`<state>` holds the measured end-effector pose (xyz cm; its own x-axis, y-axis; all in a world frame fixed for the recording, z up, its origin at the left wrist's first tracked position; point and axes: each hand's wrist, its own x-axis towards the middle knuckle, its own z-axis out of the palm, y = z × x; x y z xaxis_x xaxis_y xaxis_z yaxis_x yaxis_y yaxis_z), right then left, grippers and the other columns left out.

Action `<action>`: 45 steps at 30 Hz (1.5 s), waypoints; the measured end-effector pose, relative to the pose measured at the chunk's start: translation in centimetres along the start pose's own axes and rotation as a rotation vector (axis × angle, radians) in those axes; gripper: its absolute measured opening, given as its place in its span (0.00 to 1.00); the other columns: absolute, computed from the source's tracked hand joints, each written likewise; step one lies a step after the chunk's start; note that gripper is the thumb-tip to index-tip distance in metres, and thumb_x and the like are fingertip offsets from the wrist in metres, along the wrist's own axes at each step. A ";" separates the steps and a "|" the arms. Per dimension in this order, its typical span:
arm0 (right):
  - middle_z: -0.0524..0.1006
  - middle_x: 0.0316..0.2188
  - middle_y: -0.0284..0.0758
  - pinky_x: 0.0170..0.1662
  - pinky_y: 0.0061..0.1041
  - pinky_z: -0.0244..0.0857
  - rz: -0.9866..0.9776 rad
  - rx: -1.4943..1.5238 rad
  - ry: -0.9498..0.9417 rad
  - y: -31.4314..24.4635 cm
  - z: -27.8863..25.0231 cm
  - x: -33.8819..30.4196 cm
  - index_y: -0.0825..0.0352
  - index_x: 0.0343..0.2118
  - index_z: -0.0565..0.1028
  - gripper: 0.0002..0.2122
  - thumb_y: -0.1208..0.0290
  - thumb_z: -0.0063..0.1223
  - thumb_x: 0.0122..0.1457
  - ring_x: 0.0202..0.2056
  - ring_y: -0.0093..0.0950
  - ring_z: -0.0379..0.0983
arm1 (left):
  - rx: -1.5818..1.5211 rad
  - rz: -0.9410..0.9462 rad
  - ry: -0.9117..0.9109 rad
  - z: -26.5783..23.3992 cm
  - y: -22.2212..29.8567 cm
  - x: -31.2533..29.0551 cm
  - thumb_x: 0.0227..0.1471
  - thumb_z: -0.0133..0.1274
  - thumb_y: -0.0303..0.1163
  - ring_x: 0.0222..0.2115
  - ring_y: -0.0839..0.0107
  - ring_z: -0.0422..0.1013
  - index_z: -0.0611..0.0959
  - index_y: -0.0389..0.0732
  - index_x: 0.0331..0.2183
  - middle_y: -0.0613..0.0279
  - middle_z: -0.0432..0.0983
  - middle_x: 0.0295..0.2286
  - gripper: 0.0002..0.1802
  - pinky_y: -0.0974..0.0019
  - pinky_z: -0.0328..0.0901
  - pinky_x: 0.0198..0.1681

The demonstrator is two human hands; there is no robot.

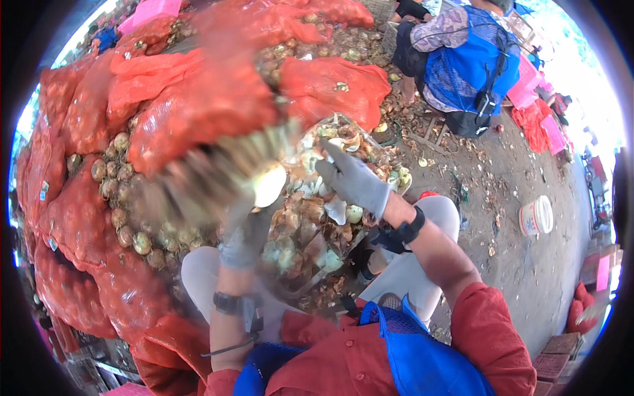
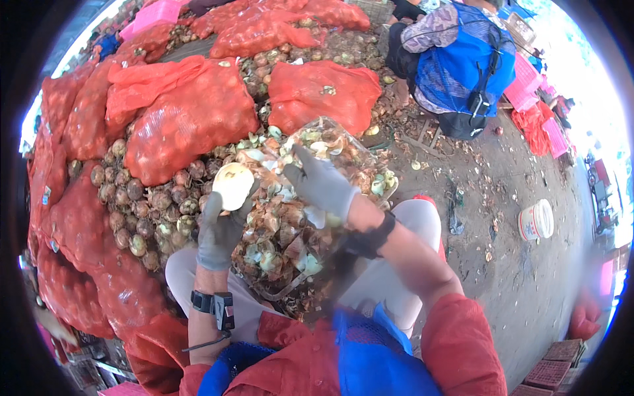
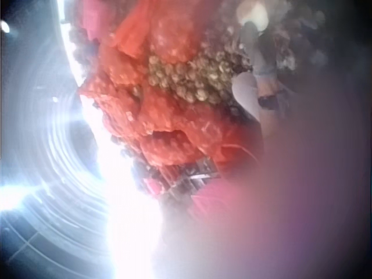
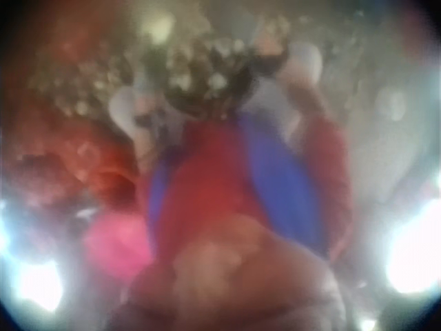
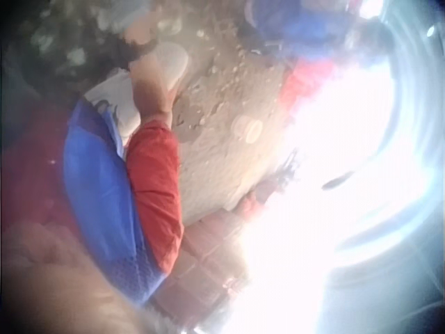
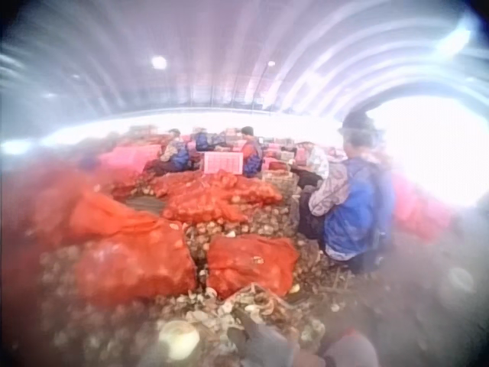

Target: The person picks up a bucket and sets it down, then opens a red mesh bag to retrieve onions and places them into a pink crate. They kemudian use a knife to peel the outer skin from several onions, placing the peeled onions in a crate and discarding the skins.

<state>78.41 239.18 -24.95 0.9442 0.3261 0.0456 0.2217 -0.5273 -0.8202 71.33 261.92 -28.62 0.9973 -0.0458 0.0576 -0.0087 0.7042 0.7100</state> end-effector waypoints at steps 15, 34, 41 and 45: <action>0.64 0.19 0.23 0.17 0.13 0.51 0.121 0.840 -0.387 -3.4 -0.1 -1.0 0.62 0.60 0.66 0.20 0.59 0.42 0.69 0.16 0.12 0.57 | 0.044 0.059 -0.094 2.4 0.1 0.0 0.53 0.59 0.47 0.55 0.66 0.67 0.65 0.36 0.60 0.57 0.70 0.53 0.41 0.63 0.63 0.59; 0.72 0.23 0.33 0.31 0.25 0.66 -0.059 0.163 0.032 -0.8 0.7 -0.3 0.67 0.66 0.55 0.27 0.64 0.45 0.67 0.25 0.23 0.69 | 0.027 0.090 -0.084 1.7 0.0 0.2 0.49 0.62 0.51 0.56 0.65 0.66 0.66 0.38 0.60 0.62 0.70 0.54 0.44 0.57 0.62 0.60; 0.78 0.20 0.41 0.28 0.40 0.69 -0.378 -0.233 -0.065 -4.5 1.6 -2.7 0.60 0.65 0.59 0.26 0.64 0.47 0.65 0.22 0.43 0.76 | 0.021 0.048 -0.072 2.5 0.1 0.5 0.47 0.61 0.48 0.52 0.65 0.68 0.71 0.35 0.55 0.58 0.73 0.50 0.39 0.59 0.58 0.61; 0.76 0.18 0.37 0.22 0.32 0.65 -0.288 -0.264 -0.090 -3.0 1.3 -1.0 0.56 0.65 0.62 0.23 0.64 0.45 0.67 0.19 0.34 0.75 | 0.205 -0.022 -0.111 1.3 0.3 0.6 0.44 0.65 0.47 0.53 0.65 0.68 0.66 0.33 0.59 0.59 0.71 0.50 0.47 0.62 0.62 0.59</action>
<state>76.53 241.46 -23.23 0.8121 0.5509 0.1925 0.5399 -0.5840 -0.6062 71.86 261.18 -27.41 0.9833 -0.1455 0.1093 -0.0128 0.5438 0.8391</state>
